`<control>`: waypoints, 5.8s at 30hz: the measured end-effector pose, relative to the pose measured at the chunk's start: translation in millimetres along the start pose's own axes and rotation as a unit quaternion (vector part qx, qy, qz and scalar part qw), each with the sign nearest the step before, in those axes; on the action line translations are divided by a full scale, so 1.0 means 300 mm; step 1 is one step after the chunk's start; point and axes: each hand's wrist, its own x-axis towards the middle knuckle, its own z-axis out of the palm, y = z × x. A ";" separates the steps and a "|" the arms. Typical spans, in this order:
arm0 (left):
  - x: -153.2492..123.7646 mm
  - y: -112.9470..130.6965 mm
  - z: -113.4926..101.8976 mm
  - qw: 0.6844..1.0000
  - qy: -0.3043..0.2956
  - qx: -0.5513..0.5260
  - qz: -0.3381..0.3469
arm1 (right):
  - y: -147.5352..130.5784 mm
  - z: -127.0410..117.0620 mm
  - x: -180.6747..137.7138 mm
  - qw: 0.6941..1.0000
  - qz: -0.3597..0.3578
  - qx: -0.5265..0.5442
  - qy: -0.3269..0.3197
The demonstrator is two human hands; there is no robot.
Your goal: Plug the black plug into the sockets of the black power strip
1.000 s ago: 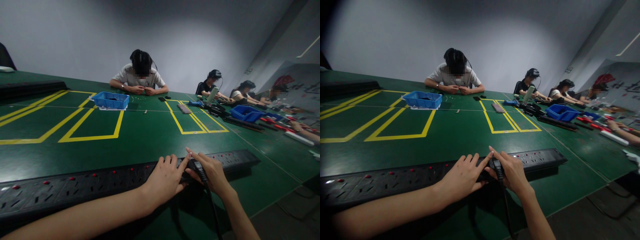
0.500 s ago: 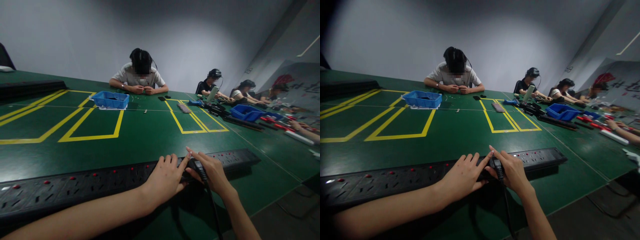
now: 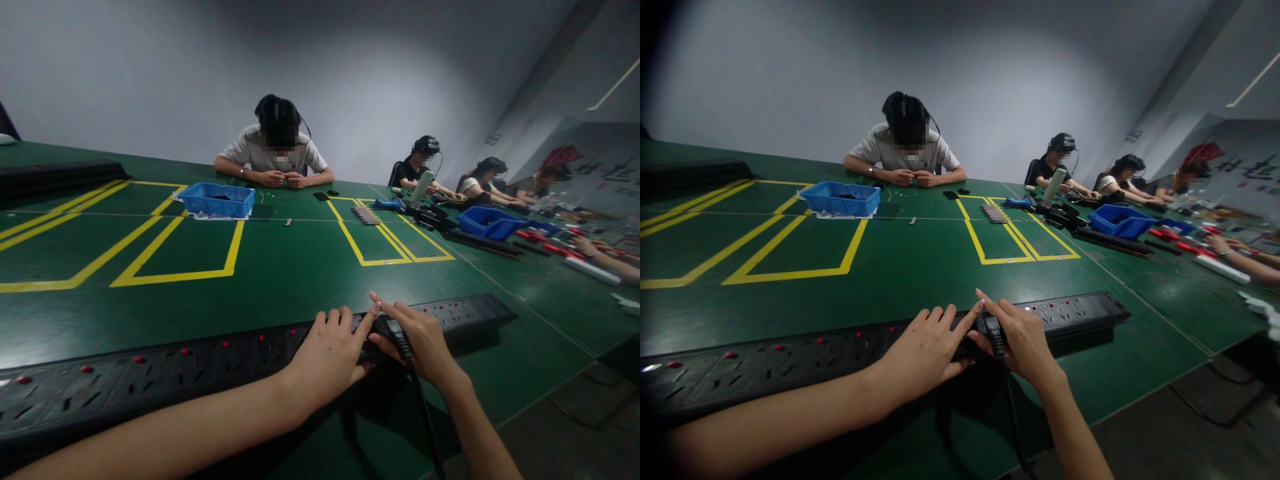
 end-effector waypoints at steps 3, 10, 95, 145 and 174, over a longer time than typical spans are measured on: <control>-0.001 0.000 -0.003 1.000 -0.005 -0.001 0.001 | -0.003 -0.002 0.001 1.000 -0.002 0.001 0.002; -0.004 -0.001 -0.004 1.000 0.003 -0.001 0.000 | -0.001 -0.001 0.002 1.000 -0.001 0.000 -0.001; -0.002 -0.001 0.005 1.000 0.004 0.000 0.004 | 0.004 0.006 0.000 0.999 0.021 -0.005 -0.025; -0.004 -0.001 -0.006 1.000 -0.006 0.000 0.006 | -0.001 0.003 0.001 1.000 0.012 -0.016 -0.012; -0.002 0.001 -0.005 1.000 0.001 0.004 0.003 | 0.004 0.011 -0.002 1.000 0.011 -0.023 -0.005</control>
